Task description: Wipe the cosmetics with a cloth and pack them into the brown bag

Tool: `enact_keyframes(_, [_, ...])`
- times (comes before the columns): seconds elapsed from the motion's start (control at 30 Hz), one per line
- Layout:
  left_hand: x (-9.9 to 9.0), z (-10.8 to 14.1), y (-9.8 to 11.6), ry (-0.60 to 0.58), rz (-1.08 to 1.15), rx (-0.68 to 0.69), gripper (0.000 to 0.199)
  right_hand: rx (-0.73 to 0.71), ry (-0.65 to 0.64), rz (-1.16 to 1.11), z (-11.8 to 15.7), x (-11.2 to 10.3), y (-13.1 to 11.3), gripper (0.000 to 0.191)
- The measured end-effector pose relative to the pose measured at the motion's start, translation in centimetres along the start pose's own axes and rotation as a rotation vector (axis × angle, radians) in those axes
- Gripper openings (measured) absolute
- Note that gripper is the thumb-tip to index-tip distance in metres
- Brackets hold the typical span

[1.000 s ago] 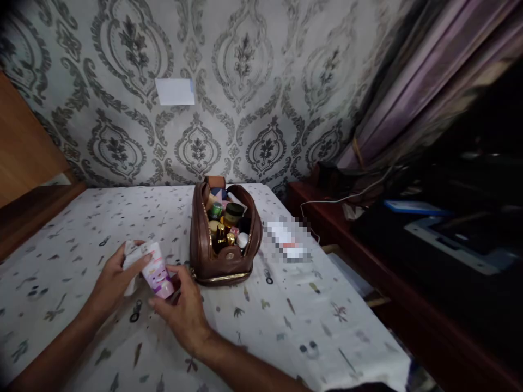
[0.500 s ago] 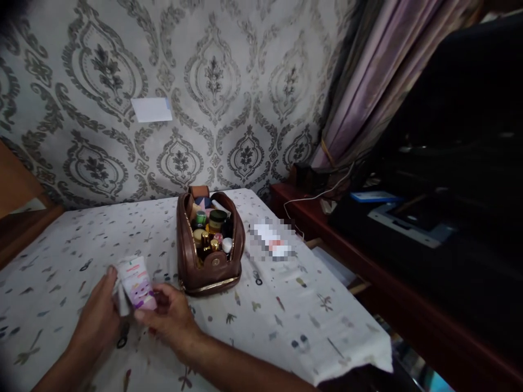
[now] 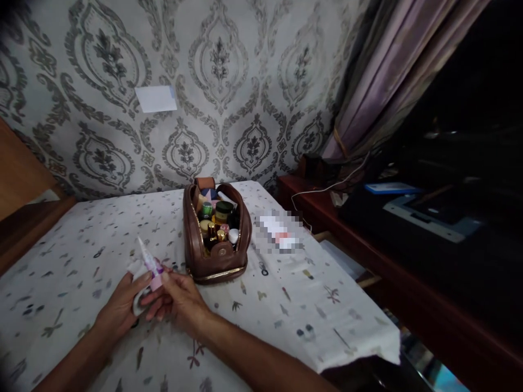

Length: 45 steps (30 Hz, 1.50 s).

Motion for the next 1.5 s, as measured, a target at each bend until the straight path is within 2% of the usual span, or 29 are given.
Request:
enact_keyframes(0.1, [-0.7,-0.1,0.1,0.065,-0.090,0.039,0.048,0.041,0.020,0.069,0.1,-0.2,0.3,0.066])
enact_keyframes(0.23, [-1.2,-0.1,0.6,0.070,-0.262,0.051,0.054,0.070,0.056,0.187,0.4,-0.4,0.2,0.064])
enact_keyframes(0.4, [-1.5,0.5,2.8,0.184,-0.559,0.165,0.053,0.011,0.135,0.339,0.7,-1.0,-0.5,0.065])
enact_keyframes(0.5, [-0.7,0.3,3.1,0.061,-0.665,0.215,0.044,-0.066,0.153,0.351,0.7,-0.8,-1.0,0.070])
enact_keyframes(0.63, [-0.3,-0.1,2.5,-0.115,-0.681,0.158,0.036,-0.134,0.120,0.339,1.2,0.2,-2.0,0.075])
enact_keyframes(0.73, [-0.3,-0.2,3.1,-0.223,-0.650,0.141,0.036,-0.176,0.092,0.397,2.0,1.0,-3.9,0.055])
enact_keyframes(0.83, [-0.4,-0.2,4.3,-0.290,-0.684,0.149,0.033,-0.246,0.147,0.659,3.4,1.4,-7.4,0.031])
enact_keyframes(0.9, [-0.9,-0.1,5.1,-0.244,-0.718,0.152,0.035,-0.288,0.207,0.907,4.5,1.7,-9.8,0.020])
enact_keyframes(0.97, [-1.8,-0.1,5.5,-0.147,-0.729,0.161,0.037,-0.284,0.209,1.133,5.2,2.3,-11.5,0.013])
enact_keyframes(1.1, [-2.9,-0.1,5.0,-0.054,-0.675,0.166,0.037,-0.200,0.075,1.517,6.0,4.0,-12.1,0.012])
enact_keyframes(1.2, [-3.4,-0.2,4.5,0.016,-0.539,0.160,0.042,-0.182,0.021,1.663,6.2,4.9,-12.0,0.014])
enact_keyframes(1.3, [-2.7,0.0,4.3,-0.016,-0.434,0.126,0.042,-0.255,0.087,1.505,6.0,4.8,-13.1,0.020])
enact_keyframes(1.4, [-1.8,0.6,3.6,-0.043,-0.330,0.120,0.041,-0.294,0.208,1.080,5.3,3.5,-13.8,0.024])
enact_keyframes(1.5, [-2.1,1.2,1.9,0.058,-0.184,0.084,0.042,-0.243,0.197,0.622,4.2,2.8,-12.3,0.036])
Point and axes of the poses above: each hand's wrist, its own z-axis away from the middle knuckle, its own x-axis out of the palm, y = z × x, the point moved 6 cm from there along -z, towards the middle knuckle, and after that the axes turned 14 degrees about -y, right-handed, at the moved point
